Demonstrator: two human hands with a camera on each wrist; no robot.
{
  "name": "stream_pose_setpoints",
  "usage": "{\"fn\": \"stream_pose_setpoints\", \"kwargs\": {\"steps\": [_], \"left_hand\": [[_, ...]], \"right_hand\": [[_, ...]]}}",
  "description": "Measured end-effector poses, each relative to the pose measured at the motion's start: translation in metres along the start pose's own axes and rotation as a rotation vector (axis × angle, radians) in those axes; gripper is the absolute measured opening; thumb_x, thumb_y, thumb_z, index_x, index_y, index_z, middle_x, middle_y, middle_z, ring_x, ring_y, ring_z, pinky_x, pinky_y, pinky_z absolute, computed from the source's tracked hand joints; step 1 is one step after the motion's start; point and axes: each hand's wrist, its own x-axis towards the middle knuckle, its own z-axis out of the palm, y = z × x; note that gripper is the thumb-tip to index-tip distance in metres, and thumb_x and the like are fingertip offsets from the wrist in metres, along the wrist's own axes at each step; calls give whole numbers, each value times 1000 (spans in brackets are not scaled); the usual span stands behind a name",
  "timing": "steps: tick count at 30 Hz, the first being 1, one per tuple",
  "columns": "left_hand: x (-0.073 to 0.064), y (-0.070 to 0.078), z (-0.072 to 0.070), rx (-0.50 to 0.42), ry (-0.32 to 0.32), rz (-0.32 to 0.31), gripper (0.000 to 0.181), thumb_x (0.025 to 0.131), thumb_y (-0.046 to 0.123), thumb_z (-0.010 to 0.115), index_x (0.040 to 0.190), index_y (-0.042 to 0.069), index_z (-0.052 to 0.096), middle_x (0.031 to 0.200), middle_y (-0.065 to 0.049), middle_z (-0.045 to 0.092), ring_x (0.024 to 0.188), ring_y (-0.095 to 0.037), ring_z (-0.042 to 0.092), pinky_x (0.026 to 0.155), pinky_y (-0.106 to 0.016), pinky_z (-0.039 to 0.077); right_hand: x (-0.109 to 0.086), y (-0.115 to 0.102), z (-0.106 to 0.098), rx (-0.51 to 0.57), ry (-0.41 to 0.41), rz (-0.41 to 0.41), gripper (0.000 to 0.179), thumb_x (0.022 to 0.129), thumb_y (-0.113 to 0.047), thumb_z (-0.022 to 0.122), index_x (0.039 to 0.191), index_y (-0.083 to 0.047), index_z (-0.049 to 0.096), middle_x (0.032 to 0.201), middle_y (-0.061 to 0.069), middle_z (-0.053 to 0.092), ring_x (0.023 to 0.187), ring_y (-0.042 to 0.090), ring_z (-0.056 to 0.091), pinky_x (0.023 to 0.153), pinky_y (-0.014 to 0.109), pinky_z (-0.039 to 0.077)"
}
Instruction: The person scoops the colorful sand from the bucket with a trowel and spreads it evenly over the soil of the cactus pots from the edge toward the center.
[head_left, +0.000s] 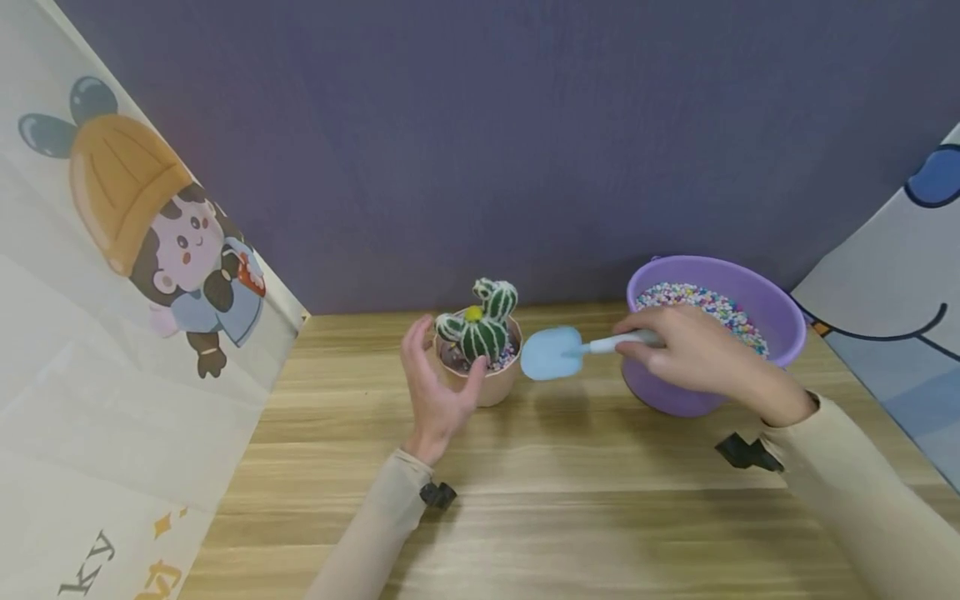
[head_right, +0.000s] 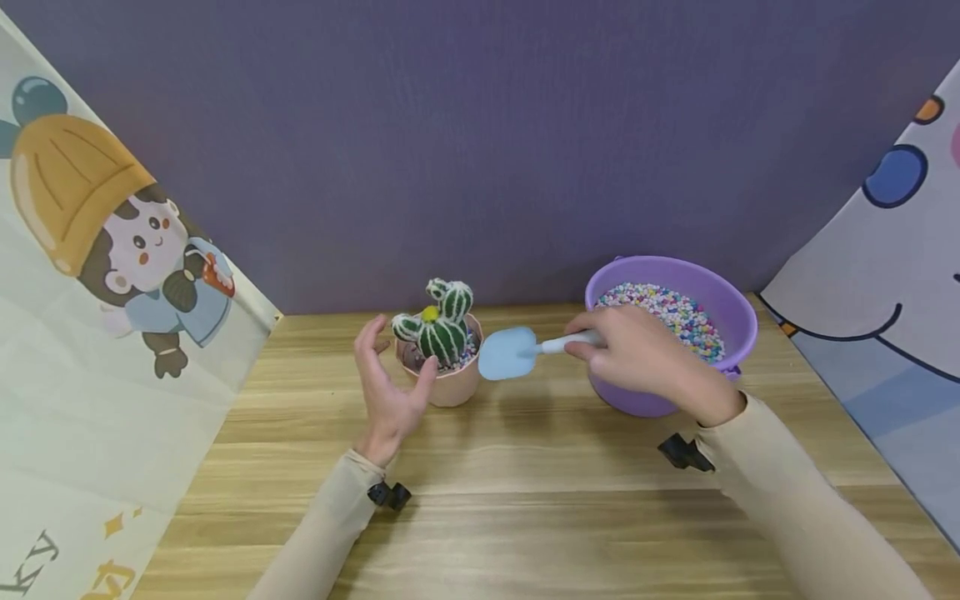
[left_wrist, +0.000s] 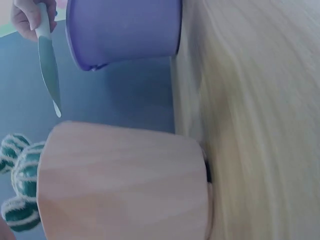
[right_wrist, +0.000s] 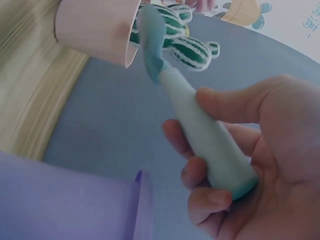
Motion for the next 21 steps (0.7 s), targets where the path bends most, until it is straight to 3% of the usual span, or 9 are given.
{"fn": "stream_pose_setpoints", "kwargs": {"steps": [4,7,14,18,21], "left_hand": [[0,7,4,-44,72,89,74,85,23,78,144,-7,47,147,-31,49,136,-39,50,116,-48,44],[1,13,8,-88,89,167,64,83,17,77,135,-10,53,139,-33,53,129,-41,53,113,-45,47],[-1,30,18,-163,35,320,52,76,7,75,123,-9,59,125,-30,61,118,-42,60,112,-42,51],[-5,39,25,-177,-11,386,46,77,7,75,119,-7,62,121,-26,64,114,-38,63,105,-42,55],[-7,45,34,-173,-79,437,39,80,7,75,115,-4,65,118,-22,66,110,-33,64,99,-39,57]], "right_hand": [[-10,9,-2,18,47,4,16,99,-22,76,111,-15,82,96,-5,80,79,11,60,72,33,51],[-17,18,-5,34,85,19,17,98,-23,78,113,-17,83,97,-6,79,77,10,56,68,28,48],[-35,39,-11,25,238,-17,23,86,-16,89,108,-21,85,93,-8,81,74,0,54,64,19,44],[-45,49,-20,38,223,40,22,89,-16,86,111,-21,84,97,-3,82,70,0,51,59,21,43],[-53,59,-27,45,207,90,22,92,-17,84,114,-19,83,89,-1,78,57,1,43,50,24,38]]}}
